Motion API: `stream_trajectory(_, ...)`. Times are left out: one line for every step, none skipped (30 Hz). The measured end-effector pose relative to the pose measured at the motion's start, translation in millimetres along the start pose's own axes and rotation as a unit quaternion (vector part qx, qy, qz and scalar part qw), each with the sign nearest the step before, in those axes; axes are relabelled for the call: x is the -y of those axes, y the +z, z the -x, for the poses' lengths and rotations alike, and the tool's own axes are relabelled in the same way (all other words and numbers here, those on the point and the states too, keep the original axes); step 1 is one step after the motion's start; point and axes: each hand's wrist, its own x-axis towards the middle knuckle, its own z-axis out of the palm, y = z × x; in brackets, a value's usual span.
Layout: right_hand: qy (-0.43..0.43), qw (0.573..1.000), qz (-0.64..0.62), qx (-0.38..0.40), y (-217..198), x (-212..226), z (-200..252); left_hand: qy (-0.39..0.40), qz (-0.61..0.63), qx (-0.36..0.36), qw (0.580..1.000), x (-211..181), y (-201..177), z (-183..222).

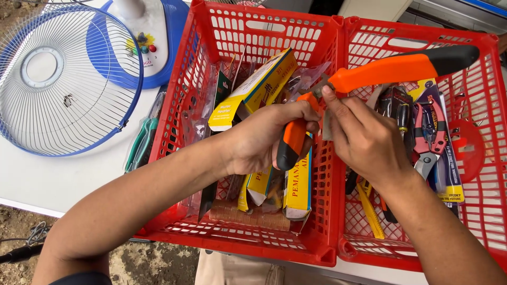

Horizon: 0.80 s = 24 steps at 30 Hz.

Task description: The person is cleaning various types of pliers and cutters using a white cloth, picking them from one red basket and placing them back after wiping.

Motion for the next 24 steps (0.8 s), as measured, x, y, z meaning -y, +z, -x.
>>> stream_trajectory(0.000,1.000,-0.001,-0.001,-3,0,-2,0.001,0.000,-0.001,1.000,1,0,1)
stream_trajectory(-0.002,1.000,-0.012,-0.029,-6,0,-4,-0.003,0.000,-0.006,1.000,2,1,1)
stream_trajectory(-0.003,0.998,-0.023,-0.056,-10,0,-6,-0.007,0.001,-0.012,1.000,3,1,2)
stream_trajectory(-0.004,0.998,-0.023,-0.057,-6,-2,2,-0.006,0.001,-0.012,1.000,4,3,1)
stream_trajectory(0.008,0.994,-0.038,-0.101,-3,-5,10,-0.005,-0.007,-0.006,1.000,5,4,1)
stream_trajectory(0.020,0.988,-0.055,-0.145,1,-7,18,-0.005,-0.015,-0.001,1.000,6,5,2)
stream_trajectory(0.019,0.988,-0.056,-0.146,-2,1,13,-0.004,-0.014,-0.002,1.000,6,4,2)
stream_trajectory(0.103,0.978,-0.133,-0.126,-6,8,9,-0.005,-0.009,-0.008,1.000,5,3,1)
stream_trajectory(0.185,0.955,-0.208,-0.103,-10,15,4,-0.006,-0.003,-0.013,1.000,4,3,0)
stream_trajectory(0.185,0.955,-0.210,-0.103,-14,16,2,-0.006,-0.003,-0.014,1.000,4,1,-2)
stream_trajectory(0.220,0.946,-0.235,-0.031,-18,17,0,0.012,0.008,-0.019,1.000,4,-1,-3)
stream_trajectory(0.253,0.931,-0.259,0.041,-22,18,-2,0.029,0.018,-0.023,0.999,3,-3,-4)
stream_trajectory(0.253,0.931,-0.260,0.041,-29,17,-3,0.029,0.018,-0.024,0.999,2,-2,-4)
stream_trajectory(0.257,0.911,-0.299,0.118,-35,15,-4,0.036,0.034,-0.016,0.999,0,-1,-3)
stream_trajectory(0.259,0.884,-0.336,0.195,-42,13,-5,0.042,0.049,-0.007,0.998,-2,0,-2)
stream_trajectory(0.259,0.884,-0.336,0.195,-34,12,-2,0.042,0.049,-0.007,0.998,-2,-1,-2)
stream_trajectory(0.208,0.920,-0.313,0.113,-27,10,0,0.042,0.041,-0.011,0.998,-2,-2,-2)
stream_trajectory(0.153,0.946,-0.285,0.031,-19,7,3,0.041,0.034,-0.015,0.998,-2,-2,-2)
stream_trajectory(0.154,0.946,-0.285,0.031,-16,11,1,0.041,0.034,-0.015,0.998,-2,-2,-2)
stream_trajectory(0.186,0.930,-0.311,-0.058,-13,16,-1,0.029,0.035,-0.011,0.999,-1,-1,-1)
stream_trajectory(0.217,0.906,-0.333,-0.147,-11,20,-4,0.017,0.036,-0.007,0.999,-1,0,-1)
stream_trajectory(0.217,0.906,-0.332,-0.148,-11,25,-5,0.017,0.035,-0.006,0.999,2,2,-1)
stream_trajectory(0.277,0.869,-0.366,-0.182,-11,29,-7,0.004,0.019,-0.010,1.000,4,3,-2)
stream_trajectory(0.333,0.827,-0.400,-0.215,-10,33,-10,-0.007,0.003,-0.016,1.000,4,3,-2)
